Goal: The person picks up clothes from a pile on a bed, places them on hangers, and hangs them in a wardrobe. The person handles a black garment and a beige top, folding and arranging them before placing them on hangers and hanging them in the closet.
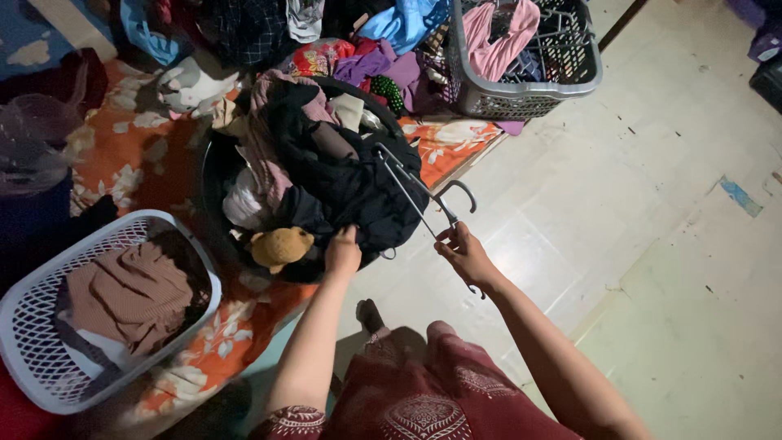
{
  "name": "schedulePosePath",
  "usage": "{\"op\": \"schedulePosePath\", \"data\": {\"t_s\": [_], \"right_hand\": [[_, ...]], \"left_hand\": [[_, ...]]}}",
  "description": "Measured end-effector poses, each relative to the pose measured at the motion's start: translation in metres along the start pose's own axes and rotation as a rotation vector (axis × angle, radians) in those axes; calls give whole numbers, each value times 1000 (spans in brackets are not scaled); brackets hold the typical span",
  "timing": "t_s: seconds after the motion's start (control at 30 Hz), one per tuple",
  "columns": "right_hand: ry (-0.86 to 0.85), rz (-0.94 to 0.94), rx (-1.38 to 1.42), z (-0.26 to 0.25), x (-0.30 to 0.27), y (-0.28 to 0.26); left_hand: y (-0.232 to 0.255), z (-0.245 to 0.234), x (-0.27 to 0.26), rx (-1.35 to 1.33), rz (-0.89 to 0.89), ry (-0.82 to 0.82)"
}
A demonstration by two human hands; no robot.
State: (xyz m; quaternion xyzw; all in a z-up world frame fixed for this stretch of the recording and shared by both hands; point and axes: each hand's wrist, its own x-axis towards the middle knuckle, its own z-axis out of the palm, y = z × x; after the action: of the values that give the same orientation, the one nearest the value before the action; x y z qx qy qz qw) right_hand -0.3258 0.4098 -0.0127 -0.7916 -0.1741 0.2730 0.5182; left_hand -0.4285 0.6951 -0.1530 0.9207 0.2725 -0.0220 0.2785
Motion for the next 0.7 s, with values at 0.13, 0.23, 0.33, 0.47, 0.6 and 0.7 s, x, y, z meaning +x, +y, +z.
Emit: {"op": "schedulePosePath", "data": {"t_s": [0.13,0.23,0.33,0.47,0.6,0.7], "right_hand": [[19,-4,-60,12,22,-12],[24,-31,-134,26,36,-28],[11,-140,-142,42,50,-45],[-54,-359,-19,67,71,-60],[69,-455,-252,69,106,-80],[88,-460,-342,49,134,-109]], "left_hand": [[-14,-13,33,-221,-19,69],[-9,-36,48,-411,76,157],[6,-66,59,-598,119,68],[47,-97,61,-1044,183,-83],[70,-139,69,-1249,-55,-146],[62,-177,85,-1500,-93,-13]]}}
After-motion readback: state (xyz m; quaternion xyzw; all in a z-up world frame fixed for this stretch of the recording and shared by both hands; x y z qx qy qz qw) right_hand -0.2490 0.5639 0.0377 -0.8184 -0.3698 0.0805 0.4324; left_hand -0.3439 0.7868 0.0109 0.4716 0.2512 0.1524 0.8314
